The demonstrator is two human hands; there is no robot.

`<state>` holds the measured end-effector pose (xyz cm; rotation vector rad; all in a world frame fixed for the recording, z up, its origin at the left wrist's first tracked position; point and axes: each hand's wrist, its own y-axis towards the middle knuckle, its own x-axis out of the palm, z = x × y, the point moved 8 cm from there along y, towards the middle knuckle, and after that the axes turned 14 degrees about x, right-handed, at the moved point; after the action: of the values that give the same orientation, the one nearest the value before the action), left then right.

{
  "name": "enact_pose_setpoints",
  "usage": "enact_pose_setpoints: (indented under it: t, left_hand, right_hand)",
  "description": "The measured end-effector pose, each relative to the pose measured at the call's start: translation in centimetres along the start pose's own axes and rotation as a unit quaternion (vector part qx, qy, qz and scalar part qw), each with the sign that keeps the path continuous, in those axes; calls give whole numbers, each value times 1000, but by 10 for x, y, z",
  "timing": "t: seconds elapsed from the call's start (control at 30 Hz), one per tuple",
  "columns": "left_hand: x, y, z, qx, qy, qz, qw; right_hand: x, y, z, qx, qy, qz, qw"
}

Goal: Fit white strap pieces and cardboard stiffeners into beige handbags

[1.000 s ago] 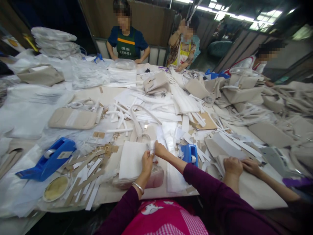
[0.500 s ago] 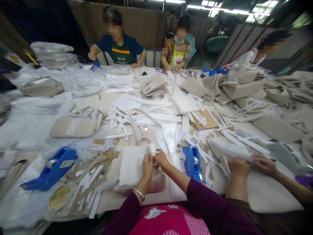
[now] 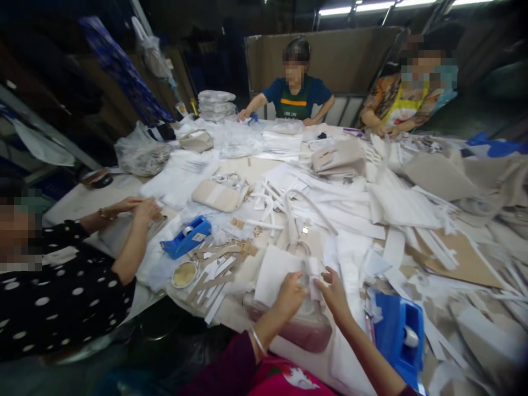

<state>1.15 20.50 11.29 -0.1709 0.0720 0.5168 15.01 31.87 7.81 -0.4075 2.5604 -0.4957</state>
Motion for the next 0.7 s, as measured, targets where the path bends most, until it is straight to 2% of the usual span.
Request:
enact_pose_setpoints:
  t: [0.03, 0.07, 0.13, 0.2, 0.23, 0.3, 0.37, 0.43, 0.57, 0.63, 0.7]
  left_hand:
    - [-27, -6, 15, 36, 20, 9, 999]
    - [-60, -14, 27, 72, 51, 43, 995]
    - [-132, -33, 35, 106, 131, 128, 977]
    - [-193, -50, 14, 67, 180, 173, 966]
    - [-214, -56, -5, 35, 179, 172, 968]
    - [-241, -65, -47, -40, 145, 158, 976]
    - [-250, -63, -73, -59, 142, 141, 978]
    - [-247, -52, -79, -31, 147, 127, 981]
    - [-220, -7, -67, 32, 135, 78, 987]
    - [-205, 22, -61, 54, 127, 48, 989]
    - [-191, 53, -57, 68, 108, 23, 992]
  right_hand:
    - [-5, -9, -15, -63, -41, 34, 997]
    - [-6, -20, -31, -121, -74, 53, 988]
    - [8, -46, -58, -202, -110, 29, 973]
    - [37, -69, -75, -234, -109, -38, 965]
    - [54, -78, -80, -241, -103, -71, 963]
    - [86, -86, -84, -245, -96, -115, 958]
    - [110, -76, -83, -237, -100, -121, 959]
    - [120, -47, -83, -214, -110, -88, 967]
    - [113, 40, -102, -96, -179, 22, 979]
    - [113, 79, -120, -39, -221, 46, 973]
    - [118, 107, -142, -19, -244, 50, 968]
